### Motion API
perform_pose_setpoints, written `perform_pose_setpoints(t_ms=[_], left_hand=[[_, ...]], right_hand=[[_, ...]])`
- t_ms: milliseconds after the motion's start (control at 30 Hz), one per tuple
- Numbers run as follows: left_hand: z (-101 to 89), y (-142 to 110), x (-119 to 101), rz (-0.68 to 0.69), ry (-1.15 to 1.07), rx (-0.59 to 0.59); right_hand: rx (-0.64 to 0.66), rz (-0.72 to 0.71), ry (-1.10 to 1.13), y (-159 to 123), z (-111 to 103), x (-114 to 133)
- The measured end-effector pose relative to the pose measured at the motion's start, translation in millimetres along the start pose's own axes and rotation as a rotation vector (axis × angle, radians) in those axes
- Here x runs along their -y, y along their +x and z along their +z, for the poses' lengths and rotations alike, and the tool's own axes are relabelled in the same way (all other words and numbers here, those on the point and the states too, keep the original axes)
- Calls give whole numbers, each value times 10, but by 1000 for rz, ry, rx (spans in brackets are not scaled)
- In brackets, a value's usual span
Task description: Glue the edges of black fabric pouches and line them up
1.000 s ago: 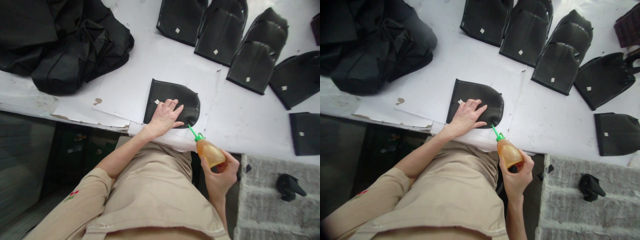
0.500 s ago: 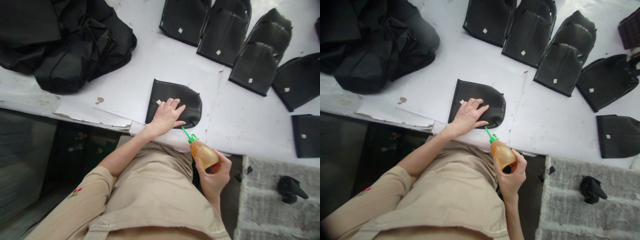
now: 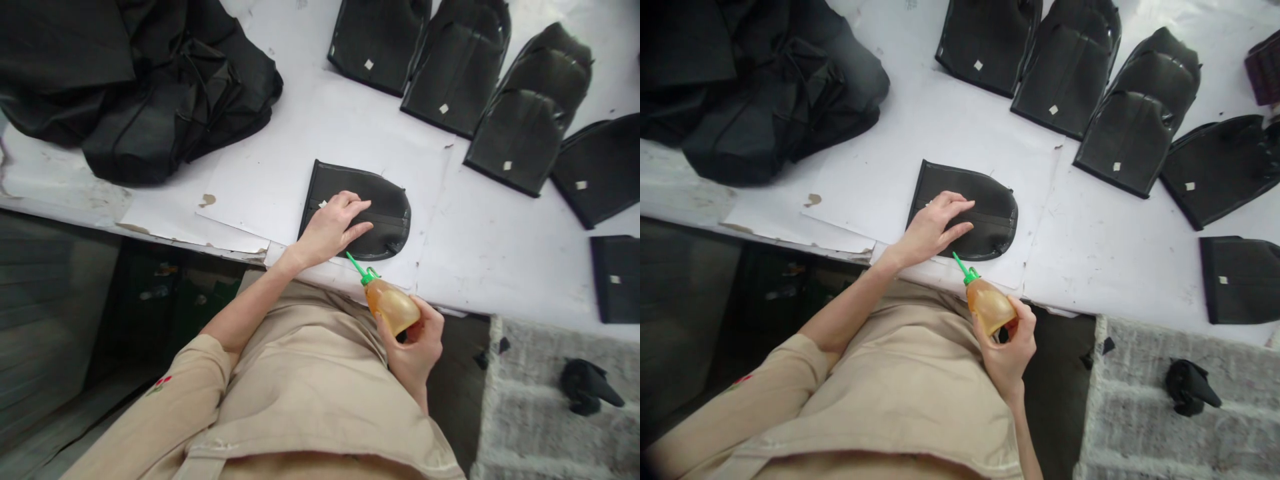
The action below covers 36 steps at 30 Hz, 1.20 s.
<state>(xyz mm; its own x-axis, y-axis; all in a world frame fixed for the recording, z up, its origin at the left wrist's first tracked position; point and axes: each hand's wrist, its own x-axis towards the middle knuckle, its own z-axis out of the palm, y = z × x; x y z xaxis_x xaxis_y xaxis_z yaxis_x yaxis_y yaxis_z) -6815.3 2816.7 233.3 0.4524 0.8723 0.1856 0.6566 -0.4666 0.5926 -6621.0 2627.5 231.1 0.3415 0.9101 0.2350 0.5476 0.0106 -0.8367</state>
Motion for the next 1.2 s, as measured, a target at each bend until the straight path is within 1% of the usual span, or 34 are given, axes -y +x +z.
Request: perform_pose_setpoints(t_ms=[67, 100, 167, 233, 333, 433, 733, 967, 1200], left_hand=[[-88, -70, 98, -26, -89, -111], [-138, -113, 145, -51, -96, -160], [-233, -208, 229, -126, -54, -228], [-304, -298, 295, -218, 15, -255], [-346, -391, 349, -346, 85, -244], [-339, -413, 359, -410, 80, -216], [-343, -353, 383, -441, 27, -176], [-341, -351, 436, -444, -19, -174], [-338, -356, 457, -473, -68, -182]], right_hand=[[6, 12, 3, -9, 10, -7], [9, 17, 4, -12, 17, -13], [17, 24, 7, -13, 38, -21], [25, 20, 15, -5, 64, -21], [37, 1, 16, 19, 102, -6], [62, -13, -7, 42, 129, 16], [127, -48, -59, 100, 246, 118], [189, -156, -50, 192, 360, 200], [253, -167, -33, 243, 476, 263]])
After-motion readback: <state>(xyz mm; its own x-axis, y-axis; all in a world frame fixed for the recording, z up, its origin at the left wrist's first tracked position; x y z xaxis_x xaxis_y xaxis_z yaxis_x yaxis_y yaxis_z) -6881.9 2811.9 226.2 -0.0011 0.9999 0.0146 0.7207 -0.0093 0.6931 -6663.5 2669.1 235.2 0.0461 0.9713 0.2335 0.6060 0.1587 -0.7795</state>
